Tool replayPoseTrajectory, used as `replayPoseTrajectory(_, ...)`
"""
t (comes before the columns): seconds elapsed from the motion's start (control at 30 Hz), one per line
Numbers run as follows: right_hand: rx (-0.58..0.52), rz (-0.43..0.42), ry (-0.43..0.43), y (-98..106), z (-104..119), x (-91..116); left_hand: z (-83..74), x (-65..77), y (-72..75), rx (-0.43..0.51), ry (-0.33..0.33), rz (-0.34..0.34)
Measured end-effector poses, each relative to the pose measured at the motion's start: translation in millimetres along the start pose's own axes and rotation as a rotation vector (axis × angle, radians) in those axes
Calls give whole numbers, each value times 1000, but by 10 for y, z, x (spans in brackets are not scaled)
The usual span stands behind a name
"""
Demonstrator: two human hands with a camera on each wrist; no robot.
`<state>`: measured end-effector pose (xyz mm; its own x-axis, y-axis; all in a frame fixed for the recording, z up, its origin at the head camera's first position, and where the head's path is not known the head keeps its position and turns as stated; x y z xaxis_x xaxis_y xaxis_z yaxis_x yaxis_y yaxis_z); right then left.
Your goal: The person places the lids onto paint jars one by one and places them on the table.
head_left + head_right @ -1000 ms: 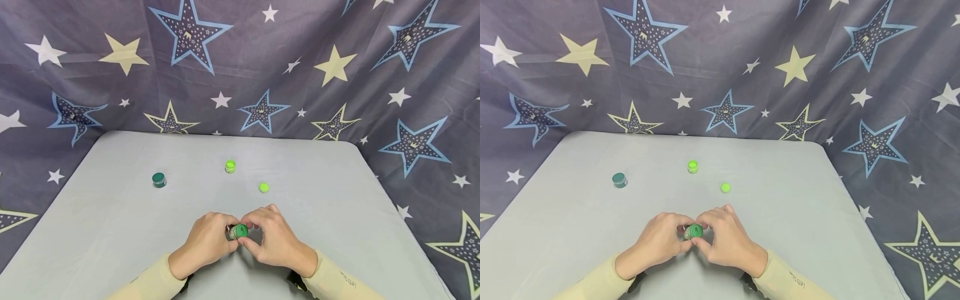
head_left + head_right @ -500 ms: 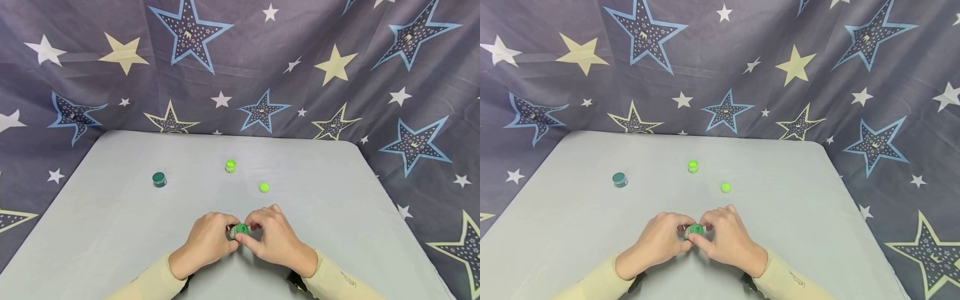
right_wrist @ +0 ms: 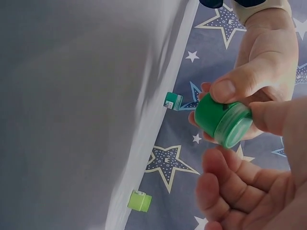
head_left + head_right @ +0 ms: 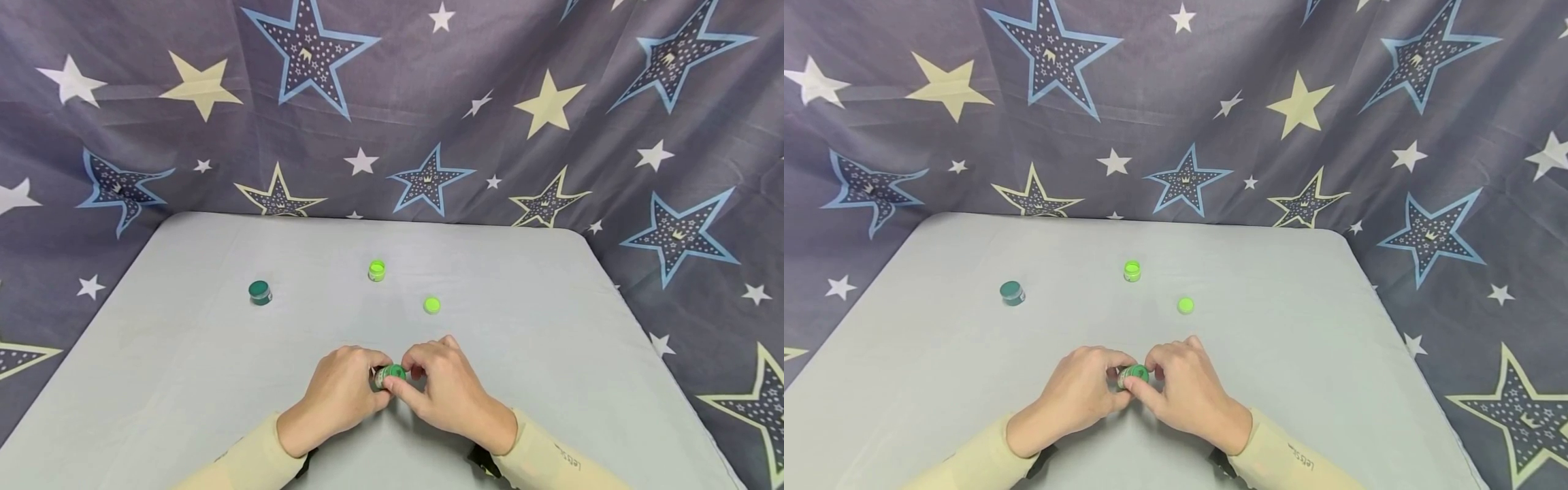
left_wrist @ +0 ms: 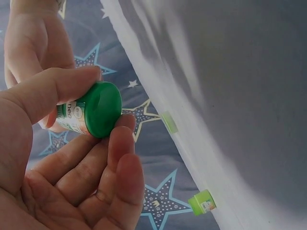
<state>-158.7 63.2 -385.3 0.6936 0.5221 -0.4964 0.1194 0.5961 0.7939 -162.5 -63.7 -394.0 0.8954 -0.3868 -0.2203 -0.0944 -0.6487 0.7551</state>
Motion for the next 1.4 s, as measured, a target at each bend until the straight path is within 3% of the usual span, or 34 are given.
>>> replayPoseTrajectory(0.73, 3, -34, -22, 97, -46, -30, 12, 0, 39, -2, -1, -28)
replayPoseTrajectory(1.1, 28, -45, -30, 160, -84, -53, 83, -18, 125, -61, 31, -93)
replayPoseTrajectory(1.4, 38, -41, -42, 178, -136, -30, 160, -34, 183, -21, 63, -104)
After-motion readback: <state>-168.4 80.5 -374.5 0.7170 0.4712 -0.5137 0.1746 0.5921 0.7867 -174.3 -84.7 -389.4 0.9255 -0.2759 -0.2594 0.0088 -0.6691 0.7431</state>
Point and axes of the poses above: each hand's wrist, its own x-axis away from the middle knuckle, its own y-axis out of the back of the hand, z = x × y, the point moved 8 cm from there along -x, towards the middle knuckle, and after that the axes turned 4 degrees about x, right-handed, at the moved point
